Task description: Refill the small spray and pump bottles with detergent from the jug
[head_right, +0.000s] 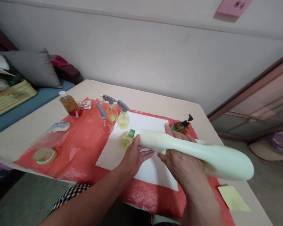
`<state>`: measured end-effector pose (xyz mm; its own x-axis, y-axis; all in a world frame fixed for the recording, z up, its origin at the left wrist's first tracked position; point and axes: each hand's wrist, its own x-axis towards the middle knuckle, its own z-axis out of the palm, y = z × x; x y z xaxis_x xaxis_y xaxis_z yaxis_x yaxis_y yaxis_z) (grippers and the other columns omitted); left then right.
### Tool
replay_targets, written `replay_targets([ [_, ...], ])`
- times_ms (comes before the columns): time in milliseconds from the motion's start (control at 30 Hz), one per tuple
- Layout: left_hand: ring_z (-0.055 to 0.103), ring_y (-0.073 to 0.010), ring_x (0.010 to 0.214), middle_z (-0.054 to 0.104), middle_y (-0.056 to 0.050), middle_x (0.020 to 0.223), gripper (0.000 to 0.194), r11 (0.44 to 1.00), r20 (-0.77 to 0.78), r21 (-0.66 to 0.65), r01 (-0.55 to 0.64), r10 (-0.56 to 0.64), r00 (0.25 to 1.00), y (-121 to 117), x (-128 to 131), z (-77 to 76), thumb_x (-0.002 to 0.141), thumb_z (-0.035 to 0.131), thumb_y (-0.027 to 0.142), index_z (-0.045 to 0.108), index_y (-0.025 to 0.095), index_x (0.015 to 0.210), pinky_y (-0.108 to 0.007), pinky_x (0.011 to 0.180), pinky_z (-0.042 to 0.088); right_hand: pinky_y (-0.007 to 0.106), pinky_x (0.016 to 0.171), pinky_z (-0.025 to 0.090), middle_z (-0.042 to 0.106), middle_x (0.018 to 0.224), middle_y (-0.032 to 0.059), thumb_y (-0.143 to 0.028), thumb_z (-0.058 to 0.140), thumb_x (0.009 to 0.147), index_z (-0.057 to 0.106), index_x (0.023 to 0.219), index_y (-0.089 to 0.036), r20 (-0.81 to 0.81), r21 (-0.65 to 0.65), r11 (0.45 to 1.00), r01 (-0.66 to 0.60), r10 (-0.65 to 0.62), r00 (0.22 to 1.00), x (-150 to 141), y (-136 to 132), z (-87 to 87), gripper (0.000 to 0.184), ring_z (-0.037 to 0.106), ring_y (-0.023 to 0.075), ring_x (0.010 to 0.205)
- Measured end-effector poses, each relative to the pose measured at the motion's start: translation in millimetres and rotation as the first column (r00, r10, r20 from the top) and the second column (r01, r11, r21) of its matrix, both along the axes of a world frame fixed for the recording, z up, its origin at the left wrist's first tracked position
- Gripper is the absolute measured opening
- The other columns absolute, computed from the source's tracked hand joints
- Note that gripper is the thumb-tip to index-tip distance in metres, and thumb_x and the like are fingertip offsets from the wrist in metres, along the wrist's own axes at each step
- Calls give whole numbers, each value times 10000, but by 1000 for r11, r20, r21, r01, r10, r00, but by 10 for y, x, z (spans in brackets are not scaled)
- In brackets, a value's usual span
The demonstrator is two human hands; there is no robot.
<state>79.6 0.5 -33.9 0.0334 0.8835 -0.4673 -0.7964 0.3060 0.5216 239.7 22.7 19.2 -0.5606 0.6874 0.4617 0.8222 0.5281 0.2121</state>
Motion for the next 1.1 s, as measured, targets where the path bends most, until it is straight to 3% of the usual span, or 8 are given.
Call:
replay_targets([
  [367,722,-277,895,658,-158,1123,554,1000,-8,11,8,-8,1000,10,-9,-9,913,527,547,498,160,1308,-465,953,549,552,1070,405,546,1389,227,-406,580,928,184,1576,-107,65,-14,999,35,-34,997,-17,-8,12,817,524,382,1263],
  [633,713,-306,979,642,-178,1158,586,1000,1,26,7,-7,1000,-10,-19,-8,896,547,572,503,155,1304,-485,979,529,575,1052,416,548,1383,239,-399,569,933,161,1583,-116,58,6,1000,21,-21,998,-44,-37,39,819,528,400,1260],
  [1100,719,-270,871,659,-171,1116,568,999,9,42,-3,3,1000,-28,-30,-2,906,532,565,517,158,1302,-477,948,539,606,1022,431,561,1369,229,-405,552,945,210,1575,-144,106,5,1000,25,-25,994,-80,-82,75,763,527,417,1264],
])
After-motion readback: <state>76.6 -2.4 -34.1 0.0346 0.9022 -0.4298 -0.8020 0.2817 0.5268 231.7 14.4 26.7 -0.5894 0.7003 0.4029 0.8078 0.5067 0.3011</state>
